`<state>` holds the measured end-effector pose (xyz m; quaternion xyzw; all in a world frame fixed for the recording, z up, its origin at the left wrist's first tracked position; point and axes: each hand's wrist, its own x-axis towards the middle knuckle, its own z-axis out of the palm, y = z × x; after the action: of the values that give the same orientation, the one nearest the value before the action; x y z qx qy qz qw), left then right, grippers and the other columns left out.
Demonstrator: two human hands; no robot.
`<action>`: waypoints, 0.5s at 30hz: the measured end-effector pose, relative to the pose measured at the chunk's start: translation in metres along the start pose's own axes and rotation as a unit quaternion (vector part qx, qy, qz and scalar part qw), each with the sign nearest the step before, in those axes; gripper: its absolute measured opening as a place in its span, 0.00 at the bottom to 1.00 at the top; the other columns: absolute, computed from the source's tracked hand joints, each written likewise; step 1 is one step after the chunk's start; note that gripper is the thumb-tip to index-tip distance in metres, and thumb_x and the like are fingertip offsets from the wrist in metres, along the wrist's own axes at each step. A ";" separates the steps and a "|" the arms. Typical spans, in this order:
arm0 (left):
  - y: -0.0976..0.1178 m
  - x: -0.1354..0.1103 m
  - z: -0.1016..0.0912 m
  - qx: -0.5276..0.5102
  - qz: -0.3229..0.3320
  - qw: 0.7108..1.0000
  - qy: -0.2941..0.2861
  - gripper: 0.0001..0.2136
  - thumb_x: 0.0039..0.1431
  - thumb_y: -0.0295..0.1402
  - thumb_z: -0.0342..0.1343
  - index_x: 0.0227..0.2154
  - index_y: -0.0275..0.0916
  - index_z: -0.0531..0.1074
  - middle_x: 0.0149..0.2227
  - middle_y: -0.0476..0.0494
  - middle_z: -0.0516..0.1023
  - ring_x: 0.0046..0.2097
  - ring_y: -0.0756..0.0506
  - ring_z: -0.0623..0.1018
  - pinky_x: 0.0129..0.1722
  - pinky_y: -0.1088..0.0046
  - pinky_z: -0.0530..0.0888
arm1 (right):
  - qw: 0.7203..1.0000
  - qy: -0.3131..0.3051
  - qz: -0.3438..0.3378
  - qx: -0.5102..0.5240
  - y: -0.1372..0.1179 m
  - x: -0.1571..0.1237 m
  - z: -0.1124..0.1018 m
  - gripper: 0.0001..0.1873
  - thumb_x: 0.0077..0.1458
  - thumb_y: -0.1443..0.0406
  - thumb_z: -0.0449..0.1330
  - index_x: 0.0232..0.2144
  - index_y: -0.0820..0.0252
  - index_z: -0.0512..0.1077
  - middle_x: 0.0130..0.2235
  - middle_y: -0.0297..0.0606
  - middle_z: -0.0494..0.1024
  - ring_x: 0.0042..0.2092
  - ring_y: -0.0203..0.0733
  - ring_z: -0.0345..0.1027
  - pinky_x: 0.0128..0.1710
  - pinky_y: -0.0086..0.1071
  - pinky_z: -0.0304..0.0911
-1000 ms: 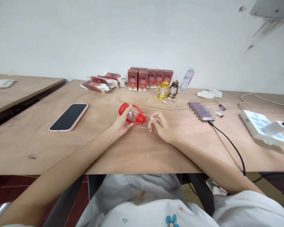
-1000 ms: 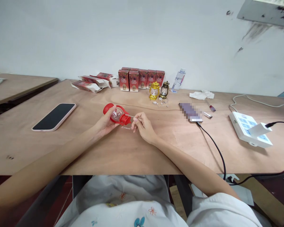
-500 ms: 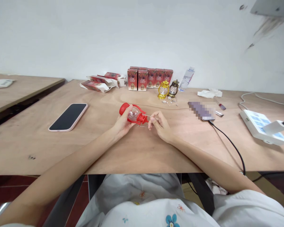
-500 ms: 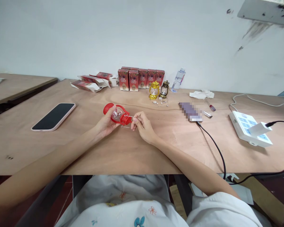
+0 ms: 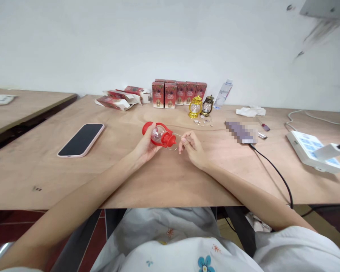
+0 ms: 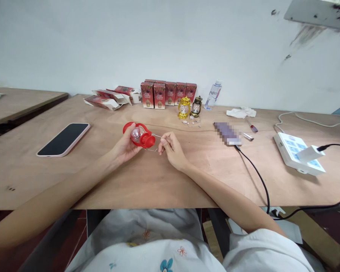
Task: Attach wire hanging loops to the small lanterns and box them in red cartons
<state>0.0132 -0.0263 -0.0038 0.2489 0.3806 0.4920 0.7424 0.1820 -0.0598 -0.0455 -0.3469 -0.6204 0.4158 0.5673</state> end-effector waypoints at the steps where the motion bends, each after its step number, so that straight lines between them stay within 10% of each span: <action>1: 0.001 0.000 0.000 -0.004 0.009 1.000 -0.003 0.14 0.55 0.44 0.62 0.34 0.38 0.71 0.30 0.48 0.78 0.31 0.50 0.79 0.31 0.78 0.77 | 1.000 0.003 0.001 0.000 -0.001 0.001 0.000 0.21 0.57 0.45 0.56 0.33 0.54 0.57 0.21 0.23 0.69 0.23 0.32 0.64 0.28 0.30 0.62; 15: 0.001 -0.006 0.002 0.041 0.107 0.993 0.008 0.08 0.55 0.34 0.61 0.28 0.35 0.70 0.26 0.50 0.75 0.27 0.52 0.75 0.29 0.76 0.75 | 0.999 -0.002 -0.019 -0.035 -0.009 -0.003 -0.003 0.17 0.58 0.49 0.58 0.31 0.55 0.62 0.22 0.25 0.70 0.25 0.31 0.62 0.28 0.29 0.60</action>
<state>0.0134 -0.0312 0.0000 0.3146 0.3776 0.5547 0.6714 0.1857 -0.0657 -0.0389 -0.3537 -0.6421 0.3836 0.5616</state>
